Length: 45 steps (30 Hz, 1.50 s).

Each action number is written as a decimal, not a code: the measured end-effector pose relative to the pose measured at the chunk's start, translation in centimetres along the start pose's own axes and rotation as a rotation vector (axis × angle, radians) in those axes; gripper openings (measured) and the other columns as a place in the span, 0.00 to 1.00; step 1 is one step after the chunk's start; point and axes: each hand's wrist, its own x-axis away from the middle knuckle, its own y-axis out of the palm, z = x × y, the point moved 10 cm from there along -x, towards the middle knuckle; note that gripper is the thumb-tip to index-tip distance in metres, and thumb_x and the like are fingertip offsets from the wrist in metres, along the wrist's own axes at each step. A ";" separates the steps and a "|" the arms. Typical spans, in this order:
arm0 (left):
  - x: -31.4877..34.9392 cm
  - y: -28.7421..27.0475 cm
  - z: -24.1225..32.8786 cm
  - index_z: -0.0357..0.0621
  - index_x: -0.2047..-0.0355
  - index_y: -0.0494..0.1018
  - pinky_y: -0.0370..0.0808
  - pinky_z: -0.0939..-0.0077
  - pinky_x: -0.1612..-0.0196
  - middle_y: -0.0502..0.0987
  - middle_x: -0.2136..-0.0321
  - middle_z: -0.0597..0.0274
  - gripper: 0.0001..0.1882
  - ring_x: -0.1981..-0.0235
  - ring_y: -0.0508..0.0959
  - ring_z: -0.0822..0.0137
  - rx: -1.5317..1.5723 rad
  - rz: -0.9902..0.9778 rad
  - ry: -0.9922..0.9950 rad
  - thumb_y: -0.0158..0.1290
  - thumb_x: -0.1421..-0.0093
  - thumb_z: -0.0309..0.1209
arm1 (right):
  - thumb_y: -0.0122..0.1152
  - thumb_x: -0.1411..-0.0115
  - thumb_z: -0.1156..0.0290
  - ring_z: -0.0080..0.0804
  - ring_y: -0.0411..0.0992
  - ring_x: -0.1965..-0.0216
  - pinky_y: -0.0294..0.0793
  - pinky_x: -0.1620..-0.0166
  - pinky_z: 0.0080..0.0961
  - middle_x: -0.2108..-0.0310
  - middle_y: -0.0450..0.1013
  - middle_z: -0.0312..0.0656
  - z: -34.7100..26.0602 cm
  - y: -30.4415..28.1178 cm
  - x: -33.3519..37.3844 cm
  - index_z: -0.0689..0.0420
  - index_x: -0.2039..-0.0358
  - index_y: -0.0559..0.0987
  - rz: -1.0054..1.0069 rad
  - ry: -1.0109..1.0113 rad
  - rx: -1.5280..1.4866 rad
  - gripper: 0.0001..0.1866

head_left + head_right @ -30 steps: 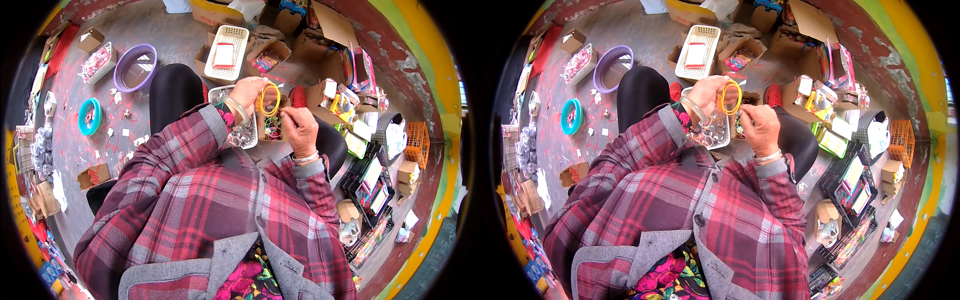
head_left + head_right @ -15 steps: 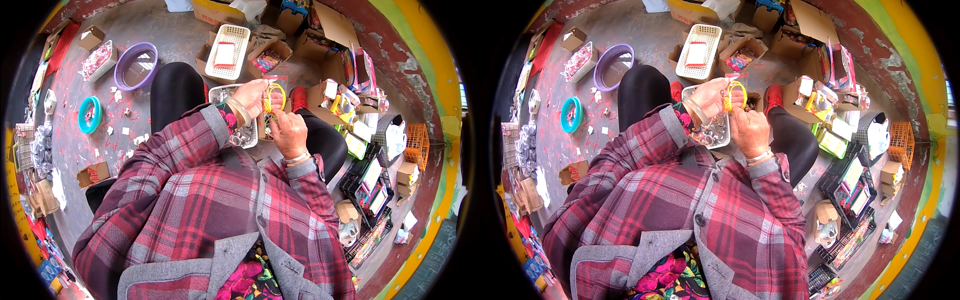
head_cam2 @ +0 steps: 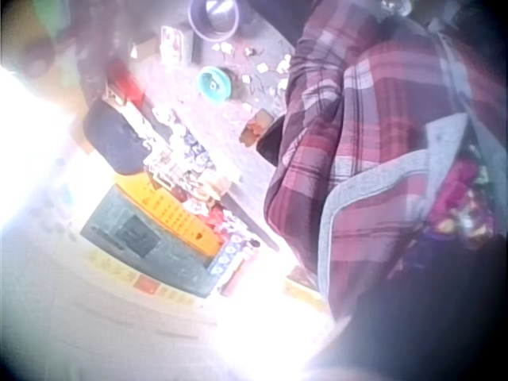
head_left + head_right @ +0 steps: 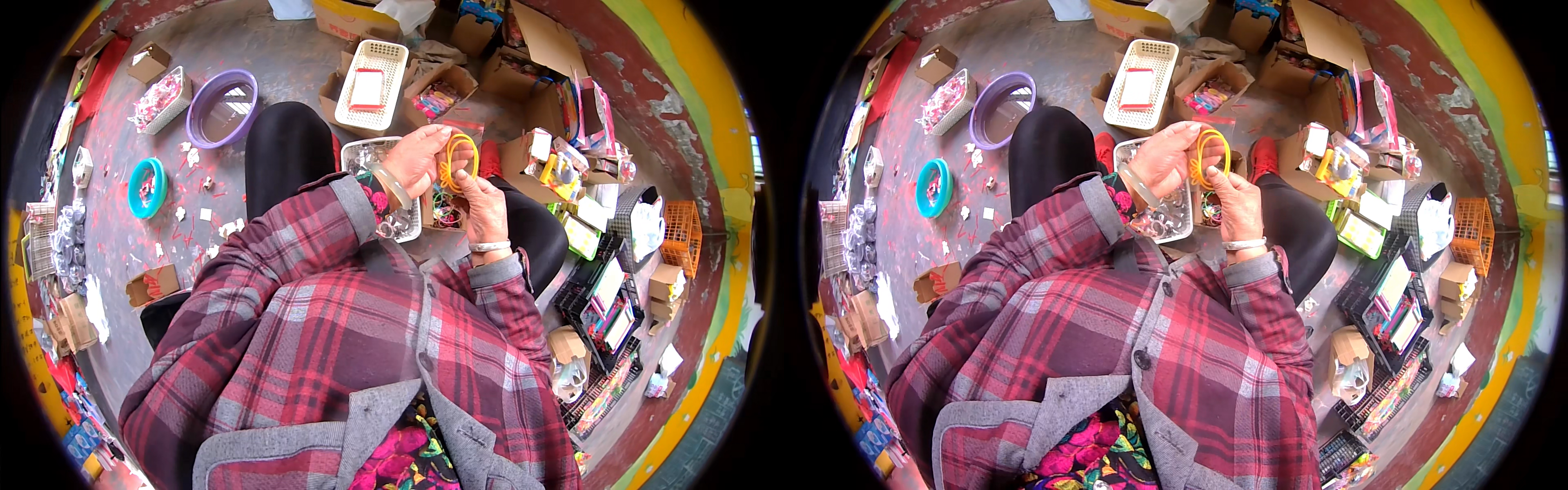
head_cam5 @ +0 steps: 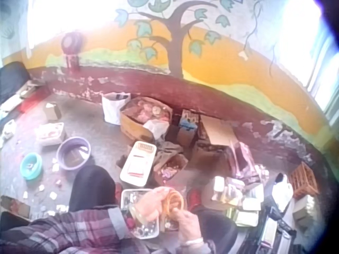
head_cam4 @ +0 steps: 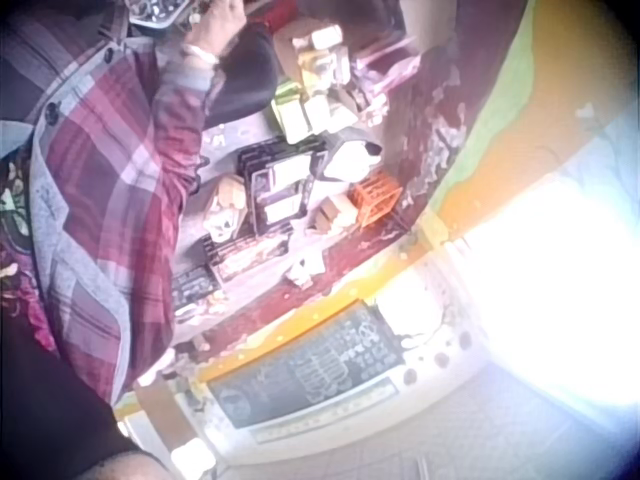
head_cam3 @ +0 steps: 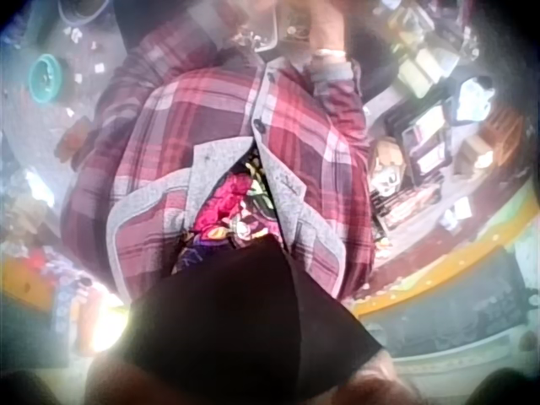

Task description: The person sits on the floor and ties yellow and red rubber bands together by hand. They then place the tied bands into a clear plastic container.

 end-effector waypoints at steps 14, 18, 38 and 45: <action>0.1 -0.4 0.4 0.37 0.62 0.68 0.74 0.73 0.60 0.75 0.67 0.58 0.10 0.63 0.75 0.68 -0.130 0.064 0.030 0.45 0.40 0.31 | 0.59 0.52 0.81 0.22 0.70 0.70 0.68 0.63 0.16 0.71 0.74 0.38 -0.4 0.1 -0.1 0.65 0.68 0.76 -0.076 -0.021 -0.055 0.09; 0.3 -0.8 1.0 0.37 0.62 0.70 0.73 0.82 0.67 0.76 0.69 0.61 0.09 0.66 0.76 0.72 -0.347 0.097 0.007 0.47 0.41 0.29 | 0.60 0.50 0.77 0.19 0.69 0.72 0.67 0.67 0.14 0.71 0.73 0.36 -1.0 -0.2 0.2 0.63 0.67 0.76 -0.053 -0.014 0.028 0.08; 0.9 -0.8 -2.9 0.32 0.65 0.71 0.74 0.82 0.58 0.74 0.66 0.56 0.08 0.64 0.76 0.69 -0.306 0.020 -0.250 0.50 0.45 0.22 | 0.58 0.46 0.75 0.19 0.67 0.73 0.66 0.67 0.13 0.74 0.73 0.36 -3.4 -2.2 0.2 0.65 0.68 0.76 0.079 -0.257 -0.103 0.07; 0.9 -0.5 -3.0 0.29 0.64 0.70 0.75 0.80 0.57 0.74 0.65 0.54 0.09 0.62 0.76 0.67 -0.250 -0.014 -0.234 0.48 0.43 0.24 | 0.58 0.46 0.74 0.21 0.68 0.72 0.67 0.66 0.16 0.72 0.73 0.37 -4.5 -2.7 0.6 0.62 0.71 0.77 0.167 -0.331 -0.051 0.05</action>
